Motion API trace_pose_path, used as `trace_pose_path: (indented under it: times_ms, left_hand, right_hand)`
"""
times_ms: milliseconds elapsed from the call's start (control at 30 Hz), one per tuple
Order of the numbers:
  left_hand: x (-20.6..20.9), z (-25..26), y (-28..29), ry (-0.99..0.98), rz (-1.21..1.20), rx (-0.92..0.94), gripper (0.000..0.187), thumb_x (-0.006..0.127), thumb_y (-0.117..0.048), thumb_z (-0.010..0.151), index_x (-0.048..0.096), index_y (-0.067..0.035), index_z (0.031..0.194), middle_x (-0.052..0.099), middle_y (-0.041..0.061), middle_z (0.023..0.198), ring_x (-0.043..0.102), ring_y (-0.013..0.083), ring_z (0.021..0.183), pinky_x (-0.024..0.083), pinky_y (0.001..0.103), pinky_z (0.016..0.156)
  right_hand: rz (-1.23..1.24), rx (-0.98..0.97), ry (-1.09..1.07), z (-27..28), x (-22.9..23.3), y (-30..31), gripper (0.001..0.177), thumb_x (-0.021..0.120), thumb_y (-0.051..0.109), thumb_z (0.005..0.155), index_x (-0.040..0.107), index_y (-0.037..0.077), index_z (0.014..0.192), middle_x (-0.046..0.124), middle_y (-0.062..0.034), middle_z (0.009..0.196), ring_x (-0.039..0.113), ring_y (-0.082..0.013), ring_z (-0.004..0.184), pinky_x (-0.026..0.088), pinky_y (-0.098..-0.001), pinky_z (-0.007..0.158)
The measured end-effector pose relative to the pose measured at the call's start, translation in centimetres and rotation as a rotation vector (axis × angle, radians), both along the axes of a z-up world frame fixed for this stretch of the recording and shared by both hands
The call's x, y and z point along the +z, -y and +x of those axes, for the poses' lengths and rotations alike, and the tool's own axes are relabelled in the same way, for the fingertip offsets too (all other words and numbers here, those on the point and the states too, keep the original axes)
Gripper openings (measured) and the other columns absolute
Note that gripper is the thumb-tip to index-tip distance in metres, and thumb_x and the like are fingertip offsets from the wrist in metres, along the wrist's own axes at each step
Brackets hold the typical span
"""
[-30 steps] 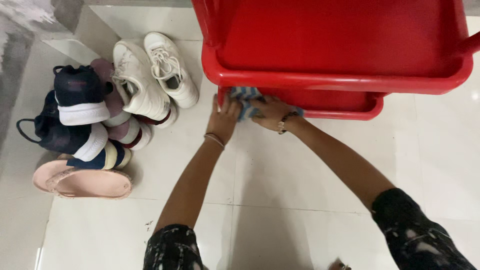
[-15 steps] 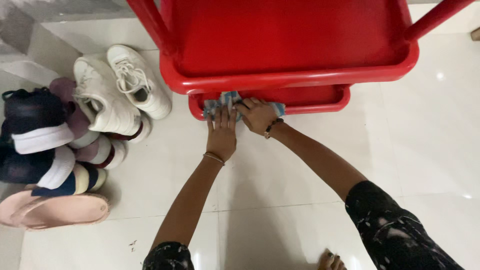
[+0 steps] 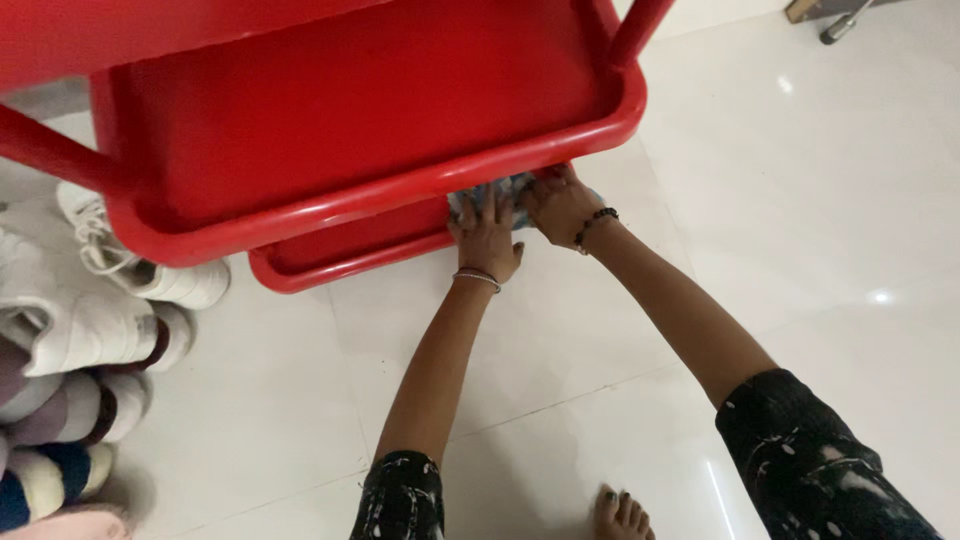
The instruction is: The person wipes the shelves of a red plastic shoe rack with a cloth, then places several pairs of shoes and slippers from the floor onto the rack shelves.
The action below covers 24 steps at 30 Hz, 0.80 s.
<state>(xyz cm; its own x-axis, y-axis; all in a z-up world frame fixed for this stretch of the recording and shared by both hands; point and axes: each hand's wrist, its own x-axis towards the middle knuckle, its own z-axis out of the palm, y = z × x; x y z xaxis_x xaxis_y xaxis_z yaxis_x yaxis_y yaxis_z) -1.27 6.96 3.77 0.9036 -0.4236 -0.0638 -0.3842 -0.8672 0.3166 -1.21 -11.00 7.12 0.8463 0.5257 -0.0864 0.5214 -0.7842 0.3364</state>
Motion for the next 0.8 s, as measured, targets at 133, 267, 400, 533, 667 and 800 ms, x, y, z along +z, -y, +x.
trace_pose_path:
  times_ms: [133,267,400,533,667,800]
  left_hand:
    - [-1.8,1.1,3.1,0.015,-0.033,0.068,0.061,0.072,-0.033,0.085,0.053,-0.014,0.14,0.043,0.013,0.153,0.036,0.0431,0.138,0.028,0.073,0.106]
    - [-2.9,0.5,4.6,0.249,-0.155,-0.037,0.039,0.069,-0.022,0.092,0.064,-0.013,0.129,0.059,0.013,0.138,0.049,0.0365,0.139,0.038,0.06,0.113]
    - [-2.7,1.6,5.7,-0.086,-0.338,0.049,0.052,0.071,-0.017,0.089,0.057,-0.013,0.138,0.064,0.014,0.132,0.06,0.0367,0.123,0.048,0.054,0.1]
    - [-1.0,2.6,7.9,-0.161,-0.715,0.091,0.066,0.076,-0.01,0.084,0.047,-0.002,0.143,0.062,0.023,0.128,0.064,0.0423,0.109,0.052,0.052,0.09]
    - [0.3,3.4,8.9,-0.257,-1.13,0.057,0.047,0.071,-0.005,0.082,0.058,-0.001,0.127,0.068,0.02,0.121,0.073,0.0355,0.106,0.058,0.044,0.091]
    - [1.4,2.6,9.6,0.156,-0.86,0.29,0.016,0.07,-0.01,0.091,0.069,-0.002,0.104,0.074,0.019,0.103,0.069,0.036,0.097,0.051,0.051,0.089]
  right_hand:
    - [0.189,-0.062,-0.039,-1.0,0.3,2.3,0.032,0.058,0.016,0.093,0.066,0.015,0.124,0.061,-0.0047,0.131,0.061,-0.0276,0.125,0.048,-0.0488,0.102]
    - [0.422,-0.36,-0.184,-2.6,-0.1,4.3,0.049,0.056,0.003,0.086,0.059,0.018,0.132,0.055,-0.0147,0.13,0.062,-0.0342,0.116,0.055,-0.0463,0.084]
    - [0.735,-0.649,-0.37,-3.5,-1.8,6.1,0.047,0.054,0.004,0.095,0.044,0.014,0.14,0.058,-0.0193,0.127,0.068,-0.0417,0.094,0.056,-0.0495,0.075]
    - [1.051,-0.804,-0.201,-2.9,-2.3,5.2,0.051,0.057,0.004,0.089,0.042,0.012,0.137,0.07,-0.0204,0.105,0.069,-0.042,0.094,0.054,-0.0523,0.078]
    - [1.017,-0.901,-0.047,-1.8,-1.0,4.9,0.038,0.06,0.006,0.091,0.051,0.014,0.127,0.073,-0.0172,0.106,0.071,-0.039,0.096,0.056,-0.0511,0.08]
    - [1.438,-0.627,0.349,-2.2,1.2,3.9,0.036,0.056,-0.001,0.098,0.05,0.009,0.131,0.063,-0.0202,0.125,0.068,-0.0361,0.107,0.062,-0.0447,0.083]
